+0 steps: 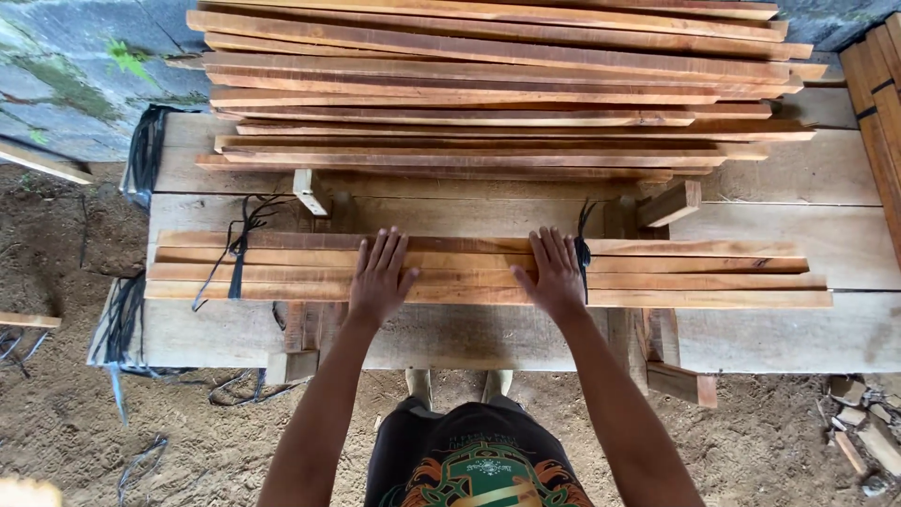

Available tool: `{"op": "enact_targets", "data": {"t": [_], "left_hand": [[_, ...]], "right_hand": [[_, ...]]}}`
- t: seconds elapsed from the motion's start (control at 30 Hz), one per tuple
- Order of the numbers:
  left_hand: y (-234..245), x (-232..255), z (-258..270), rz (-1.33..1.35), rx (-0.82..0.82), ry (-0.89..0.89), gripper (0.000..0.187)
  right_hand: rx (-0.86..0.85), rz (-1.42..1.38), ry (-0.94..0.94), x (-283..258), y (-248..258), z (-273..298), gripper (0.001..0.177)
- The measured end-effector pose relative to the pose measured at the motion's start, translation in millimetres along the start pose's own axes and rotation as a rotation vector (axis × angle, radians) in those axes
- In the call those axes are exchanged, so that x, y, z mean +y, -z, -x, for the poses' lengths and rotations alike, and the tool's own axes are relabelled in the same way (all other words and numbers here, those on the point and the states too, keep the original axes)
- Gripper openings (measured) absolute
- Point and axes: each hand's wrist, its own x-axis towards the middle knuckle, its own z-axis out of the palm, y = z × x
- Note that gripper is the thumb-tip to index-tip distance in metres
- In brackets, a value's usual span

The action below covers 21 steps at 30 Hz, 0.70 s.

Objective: Bundling thin wood slats together using black rubber ties.

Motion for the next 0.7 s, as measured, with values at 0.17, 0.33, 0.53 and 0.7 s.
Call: {"op": "enact_targets", "data": {"t": [0.17,0.33,0.53,0.7], "left_hand": [[6,12,16,-0.045,0.002,0.091,0.063],[10,13,6,-0.071,0.056,0.108,0.063],[-7,-3,-35,-0.06,0.094,0.076,0.063],[-17,-9,-39,-0.082,0.135,0.066,0.063]], "right_hand": [[0.031,0.038,-0.003,-6,4,11,0.073],[0.072,0.008,-0.008,1,-7,7,0.069],[0.145,-0.02,0.021,23,-37,-17,0.065],[0.184,-0.029,0.008,21,-30,-26,0.061]]}}
